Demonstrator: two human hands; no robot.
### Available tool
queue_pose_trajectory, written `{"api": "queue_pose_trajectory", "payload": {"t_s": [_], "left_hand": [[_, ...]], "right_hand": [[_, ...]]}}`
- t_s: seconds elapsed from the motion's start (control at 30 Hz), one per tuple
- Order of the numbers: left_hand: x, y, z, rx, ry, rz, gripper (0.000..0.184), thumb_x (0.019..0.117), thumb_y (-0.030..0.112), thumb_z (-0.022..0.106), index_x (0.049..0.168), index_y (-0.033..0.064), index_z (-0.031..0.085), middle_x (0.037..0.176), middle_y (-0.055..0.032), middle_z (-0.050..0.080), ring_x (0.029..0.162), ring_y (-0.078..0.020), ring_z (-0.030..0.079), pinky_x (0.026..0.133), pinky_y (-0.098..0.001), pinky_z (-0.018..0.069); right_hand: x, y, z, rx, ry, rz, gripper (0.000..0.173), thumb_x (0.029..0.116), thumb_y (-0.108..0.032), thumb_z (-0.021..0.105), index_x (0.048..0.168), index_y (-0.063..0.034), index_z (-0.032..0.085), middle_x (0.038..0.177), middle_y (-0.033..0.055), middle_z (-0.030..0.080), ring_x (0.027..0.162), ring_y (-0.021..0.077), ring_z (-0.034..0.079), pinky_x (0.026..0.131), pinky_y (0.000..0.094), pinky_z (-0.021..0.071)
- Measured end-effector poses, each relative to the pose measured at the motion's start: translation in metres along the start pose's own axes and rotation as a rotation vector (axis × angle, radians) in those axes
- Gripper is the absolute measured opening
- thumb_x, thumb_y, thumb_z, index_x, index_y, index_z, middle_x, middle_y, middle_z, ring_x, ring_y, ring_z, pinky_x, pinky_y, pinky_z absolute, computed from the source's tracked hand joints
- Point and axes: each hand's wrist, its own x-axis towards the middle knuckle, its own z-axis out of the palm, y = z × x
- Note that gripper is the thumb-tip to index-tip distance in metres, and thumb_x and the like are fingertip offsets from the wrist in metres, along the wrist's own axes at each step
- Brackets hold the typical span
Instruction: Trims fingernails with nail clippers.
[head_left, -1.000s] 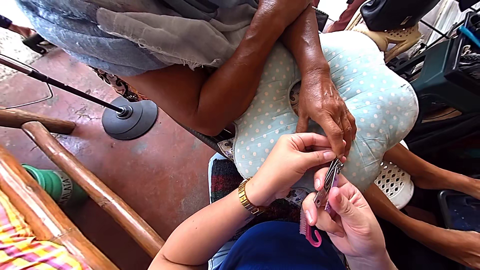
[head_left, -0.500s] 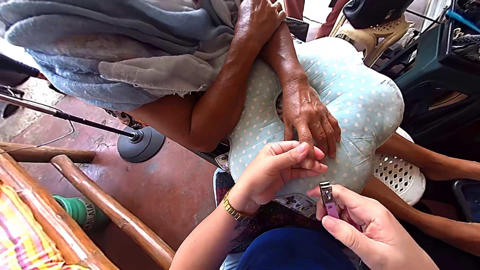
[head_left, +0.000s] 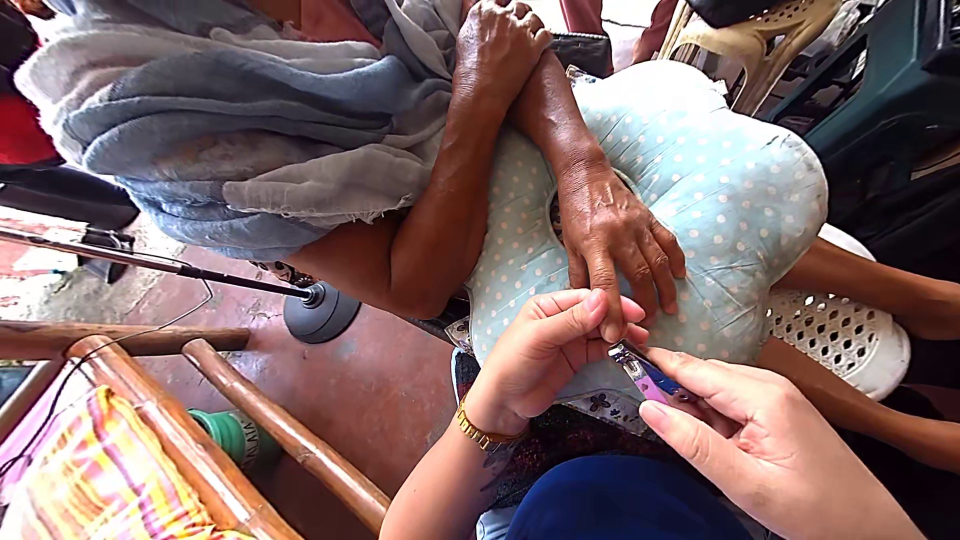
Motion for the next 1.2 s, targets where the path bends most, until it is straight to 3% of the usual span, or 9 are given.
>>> {"api": "queue_pose_trajectory", "payload": {"t_s": [0.4, 0.57, 0.67, 0.8, 0.93, 1.03, 1.1, 1.2], "left_hand": [[-0.001, 0.000, -0.002, -0.038, -0.015, 0.004, 0.020, 0.1001, 0.014, 0.063, 0.100, -0.0003, 0.076, 0.096, -0.0151, 0.076, 0.095, -0.0196, 0.075, 0.092, -0.0321, 0.0585], [-0.001, -0.001, -0.002, -0.045, -0.029, 0.003, 0.021, 0.1008, 0.015, 0.062, 0.100, -0.0005, 0.076, 0.095, -0.0137, 0.076, 0.095, -0.0181, 0.074, 0.093, -0.0321, 0.0584], [0.000, -0.001, -0.003, -0.038, -0.038, 0.006, 0.022, 0.1012, 0.015, 0.061, 0.101, -0.0003, 0.076, 0.095, -0.0134, 0.076, 0.094, -0.0180, 0.074, 0.092, -0.0320, 0.0588], [0.000, -0.001, -0.001, -0.020, -0.026, 0.002, 0.022, 0.1015, 0.014, 0.059, 0.100, -0.0004, 0.076, 0.095, -0.0139, 0.076, 0.092, -0.0172, 0.075, 0.088, -0.0300, 0.0599], [0.001, -0.001, 0.001, 0.009, -0.011, -0.007, 0.024, 0.1024, 0.014, 0.057, 0.099, 0.0003, 0.076, 0.095, -0.0129, 0.076, 0.092, -0.0173, 0.075, 0.088, -0.0309, 0.0599], [-0.007, 0.001, 0.010, 0.258, 0.057, 0.045, 0.030, 0.1066, 0.015, 0.047, 0.108, -0.0018, 0.072, 0.095, -0.0099, 0.076, 0.090, -0.0189, 0.075, 0.087, -0.0357, 0.0624], [-0.017, 0.006, 0.012, 0.614, 0.159, 0.191, 0.033, 0.1095, 0.018, 0.041, 0.111, 0.0002, 0.069, 0.098, -0.0057, 0.075, 0.083, -0.0159, 0.076, 0.078, -0.0327, 0.0655], [-0.020, 0.021, 0.001, 1.061, 0.395, 0.393, 0.026, 0.1089, 0.015, 0.042, 0.112, 0.0046, 0.066, 0.091, -0.0019, 0.070, 0.066, -0.0091, 0.071, 0.060, -0.0256, 0.0635]], "right_hand": [[0.006, -0.001, -0.006, -0.041, -0.025, -0.022, 0.040, 0.0984, -0.037, 0.057, 0.118, -0.0084, 0.077, 0.069, -0.0087, 0.059, 0.059, -0.0068, 0.044, 0.053, 0.0110, 0.0347], [0.012, 0.000, -0.014, 0.146, -0.145, 0.032, 0.038, 0.1007, -0.034, 0.056, 0.121, -0.0078, 0.075, 0.084, -0.0097, 0.070, 0.065, -0.0114, 0.052, 0.055, 0.0074, 0.0414], [0.017, 0.002, -0.020, 0.275, -0.223, 0.054, 0.036, 0.1019, -0.030, 0.055, 0.122, -0.0072, 0.075, 0.093, -0.0097, 0.074, 0.075, -0.0120, 0.059, 0.065, 0.0060, 0.0478], [0.021, 0.005, -0.023, 0.523, -0.304, 0.110, 0.030, 0.1036, -0.020, 0.053, 0.120, -0.0045, 0.073, 0.075, -0.0145, 0.061, 0.060, -0.0112, 0.047, 0.053, 0.0057, 0.0379], [0.022, 0.012, -0.026, 0.514, -0.362, 0.069, 0.029, 0.1055, -0.022, 0.053, 0.120, -0.0051, 0.072, 0.077, -0.0136, 0.062, 0.060, -0.0109, 0.046, 0.053, 0.0058, 0.0377], [0.020, 0.015, -0.040, 0.439, -0.496, 0.001, 0.031, 0.1056, -0.027, 0.053, 0.120, -0.0065, 0.072, 0.074, -0.0126, 0.060, 0.061, -0.0118, 0.046, 0.054, 0.0055, 0.0375], [0.016, 0.014, -0.052, 0.450, -0.559, 0.014, 0.033, 0.1057, -0.032, 0.052, 0.121, -0.0068, 0.067, 0.075, -0.0111, 0.059, 0.063, -0.0102, 0.049, 0.056, 0.0072, 0.0393], [0.012, 0.014, -0.066, 0.562, -0.607, 0.067, 0.032, 0.1039, -0.033, 0.057, 0.122, -0.0072, 0.061, 0.084, -0.0080, 0.064, 0.070, -0.0057, 0.057, 0.060, 0.0107, 0.0456]]}}
